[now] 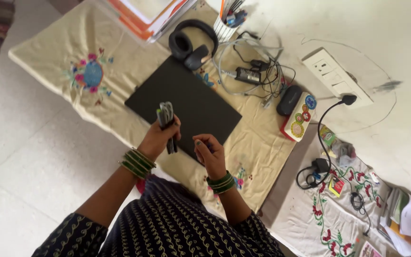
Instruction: The person wipes a power adapter and cables with a cloth, then cleans a laptop and a whiteboard. They gather pens and place them in a holder, and move a laptop and whiteboard between a bed and a desk. The person also handles a stapler and other small items, organizing them on the desk.
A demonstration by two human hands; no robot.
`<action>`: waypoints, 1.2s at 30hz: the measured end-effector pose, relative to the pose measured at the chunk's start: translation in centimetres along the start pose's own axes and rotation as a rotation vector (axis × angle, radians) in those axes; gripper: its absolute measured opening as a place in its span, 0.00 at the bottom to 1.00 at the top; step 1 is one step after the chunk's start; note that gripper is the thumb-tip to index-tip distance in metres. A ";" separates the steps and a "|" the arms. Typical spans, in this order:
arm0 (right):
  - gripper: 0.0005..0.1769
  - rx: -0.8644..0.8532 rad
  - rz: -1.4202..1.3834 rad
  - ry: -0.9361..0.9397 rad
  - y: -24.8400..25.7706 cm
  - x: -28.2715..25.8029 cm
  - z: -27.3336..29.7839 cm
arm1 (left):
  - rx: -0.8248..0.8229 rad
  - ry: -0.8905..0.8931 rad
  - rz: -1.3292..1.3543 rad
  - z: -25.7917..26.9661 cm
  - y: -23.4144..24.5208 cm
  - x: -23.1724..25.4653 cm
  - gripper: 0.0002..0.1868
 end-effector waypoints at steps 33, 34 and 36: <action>0.10 0.542 0.467 0.006 2.3 0.6 -28.2 | -0.571 -0.140 -0.041 -53.7 -3.8 10.5 0.17; 0.11 0.552 0.457 -0.013 2.4 0.7 -28.5 | -0.608 -0.168 -0.066 -54.0 -3.9 10.5 0.17; 0.12 0.568 0.442 -0.050 2.7 0.9 -29.1 | -0.678 -0.232 -0.110 -54.2 -4.1 10.8 0.17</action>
Point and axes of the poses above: each hand's wrist, its own z-axis away from the middle knuckle, its own y-axis out of the back of the hand, x = y × z, the point moved 3 cm from there along -z, towards the middle knuckle, and after that the axes turned 8 degrees about y, right-handed, at the moved point
